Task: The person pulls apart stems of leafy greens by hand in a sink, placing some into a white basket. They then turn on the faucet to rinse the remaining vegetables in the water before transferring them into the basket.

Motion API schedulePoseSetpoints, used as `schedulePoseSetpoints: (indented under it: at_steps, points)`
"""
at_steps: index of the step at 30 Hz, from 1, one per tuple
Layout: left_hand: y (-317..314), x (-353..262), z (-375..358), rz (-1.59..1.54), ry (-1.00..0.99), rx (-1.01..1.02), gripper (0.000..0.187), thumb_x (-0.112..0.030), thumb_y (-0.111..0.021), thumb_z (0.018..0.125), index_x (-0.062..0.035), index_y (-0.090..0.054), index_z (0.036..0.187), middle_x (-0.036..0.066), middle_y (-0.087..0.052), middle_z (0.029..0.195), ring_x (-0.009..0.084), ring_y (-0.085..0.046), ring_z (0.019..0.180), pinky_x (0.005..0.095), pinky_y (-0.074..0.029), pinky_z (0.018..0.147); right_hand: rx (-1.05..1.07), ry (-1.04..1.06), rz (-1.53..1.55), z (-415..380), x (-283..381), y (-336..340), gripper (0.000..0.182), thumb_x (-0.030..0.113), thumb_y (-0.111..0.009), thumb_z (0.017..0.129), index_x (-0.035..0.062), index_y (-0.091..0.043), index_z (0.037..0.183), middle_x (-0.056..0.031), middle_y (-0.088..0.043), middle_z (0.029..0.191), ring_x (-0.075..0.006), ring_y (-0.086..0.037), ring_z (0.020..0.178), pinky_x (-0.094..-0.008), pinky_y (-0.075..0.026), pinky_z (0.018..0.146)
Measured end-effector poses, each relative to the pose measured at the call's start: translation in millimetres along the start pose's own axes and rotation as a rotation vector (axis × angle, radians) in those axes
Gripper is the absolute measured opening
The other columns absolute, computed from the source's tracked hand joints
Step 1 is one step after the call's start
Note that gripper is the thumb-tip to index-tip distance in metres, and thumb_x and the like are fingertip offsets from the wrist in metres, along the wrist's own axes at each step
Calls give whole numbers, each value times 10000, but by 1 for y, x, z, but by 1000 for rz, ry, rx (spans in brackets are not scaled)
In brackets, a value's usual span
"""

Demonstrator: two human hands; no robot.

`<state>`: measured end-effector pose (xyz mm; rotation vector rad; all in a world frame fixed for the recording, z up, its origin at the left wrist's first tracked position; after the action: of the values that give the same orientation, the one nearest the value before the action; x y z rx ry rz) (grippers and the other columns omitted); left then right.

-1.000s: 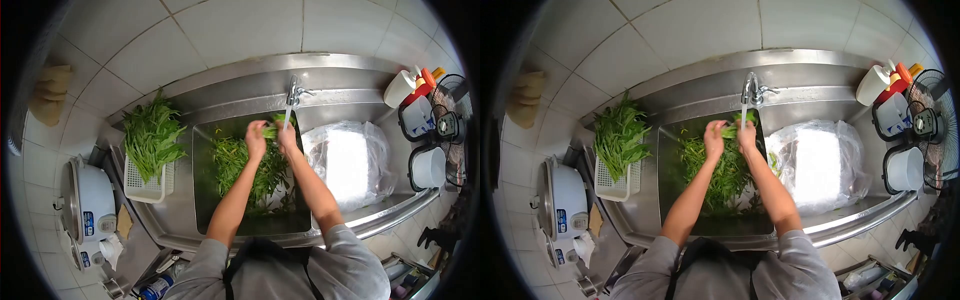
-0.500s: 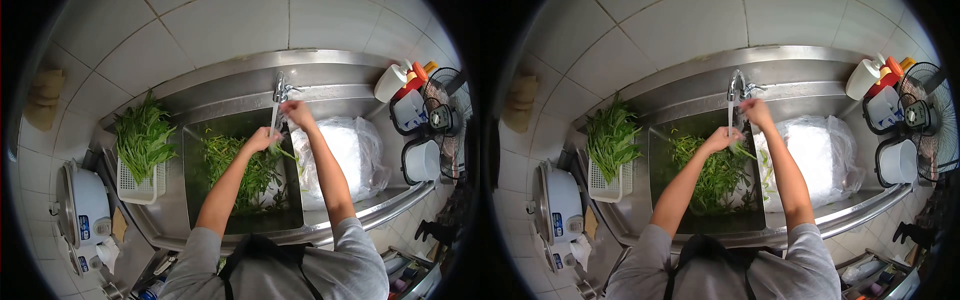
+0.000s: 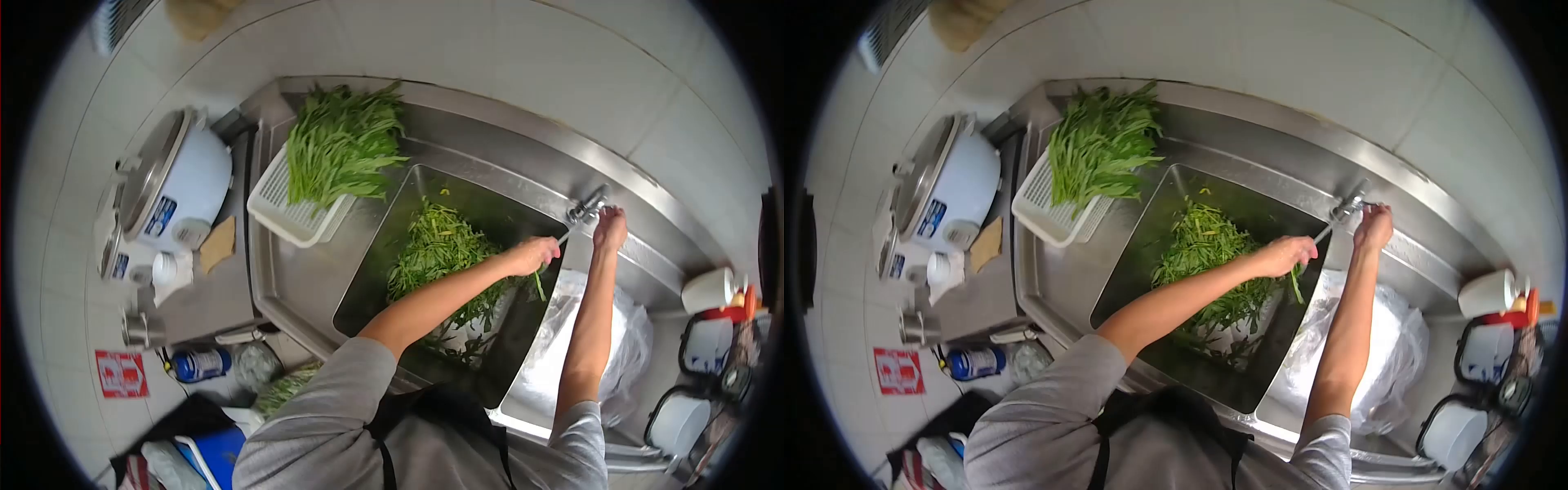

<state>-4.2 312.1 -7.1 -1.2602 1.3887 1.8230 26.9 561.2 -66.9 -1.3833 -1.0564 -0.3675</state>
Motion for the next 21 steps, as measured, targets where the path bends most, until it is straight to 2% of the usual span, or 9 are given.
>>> schedulePoseSetpoints:
  at_steps: [4, 8, 12, 15, 17, 18, 19, 20, 21]
  points:
    - [26, 13, -22, -133, -6, -226, 237, 78, -346, 777, -29, -462, 954, 93, -533, 770, 205, -539, 739, 314, -435, 708, -2, 234, -274, -71, 13, -21, 351, 204, -398, 893, -11, -412, 1170, -111, -507, 1014, -183, -479, 957, -355, -344, 892]
    - [74, 44, -57, -534, 63, -630, 97, -61, -417, 877, -23, -464, 953, 51, -530, 812, 125, -512, 729, 260, -432, 702, 774, 691, -1136, -254, -27, -97, 470, 148, -512, 828, -1, -365, 1248, -188, -385, 1279, -304, -363, 1189, -380, -249, 994]
    - [152, 32, -131, -904, 21, -932, 140, -114, -489, 847, -49, -493, 971, 73, -535, 944, 136, -522, 799, 278, -429, 739, 989, 682, -954, -300, -61, -176, 385, 13, -480, 808, 34, -450, 1191, -140, -526, 1112, -262, -521, 961, -295, -406, 817]
    - [245, 42, -221, 443, -20, -1129, 226, -210, -436, 860, -58, -521, 1004, 85, -506, 1042, 208, -473, 984, 351, -378, 857, 1187, 877, -905, -348, -79, -263, 232, 108, -452, 806, 65, -578, 997, -127, -566, 924, -279, -550, 793, -376, -456, 666]
    - [307, 63, -284, 130, 84, -1222, 334, -285, -347, 889, -42, -462, 1088, 117, -480, 1101, 229, -451, 1035, 380, -362, 896, 1342, 946, -1155, -389, -112, -319, 174, 205, -495, 780, 79, -602, 834, -106, -554, 822, -268, -534, 814, -394, -435, 673]
    - [327, 75, -317, -40, 113, -1278, 389, -322, -302, 904, -34, -432, 1130, 133, -467, 1131, 240, -440, 1060, 395, -354, 915, 1327, 1138, -591, -413, -102, -332, 213, 253, -505, 773, 68, -606, 804, -96, -552, 825, -261, -514, 820, -389, -419, 723]
    - [347, 85, -349, -130, 126, -1321, 443, -359, -258, 918, -27, -403, 1172, 150, -453, 1161, 250, -429, 1085, 409, -346, 934, 1368, 1140, -730, -435, -123, -354, 261, 289, -550, 694, 65, -635, 798, -146, -577, 797, -286, -557, 766, -393, -449, 659]
    - [347, 89, -356, -246, 165, -1336, 416, -333, -306, 913, -7, -438, 1135, 144, -484, 1108, 228, -465, 1006, 388, -381, 871, 1507, 509, -1042, -437, -163, -369, 274, 259, -523, 721, 24, -603, 838, -139, -562, 927, -273, -510, 921, -378, -402, 820]
    - [346, 92, -364, -364, 203, -1354, 390, -308, -355, 908, 12, -473, 1098, 139, -515, 1055, 206, -501, 927, 367, -416, 807, 1214, 531, -1082, -435, -255, -381, 291, 342, -607, 610, 90, -669, 740, -46, -630, 885, -227, -541, 939, -424, -383, 836]
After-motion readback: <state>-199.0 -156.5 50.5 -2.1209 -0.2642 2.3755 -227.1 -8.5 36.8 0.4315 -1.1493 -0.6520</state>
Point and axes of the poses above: each hand's wrist, its own z-axis towards the middle knuckle, its own y-axis out of the back of the hand, x = y × z, the point moved 6 cm from there along z, towards the middle knuckle
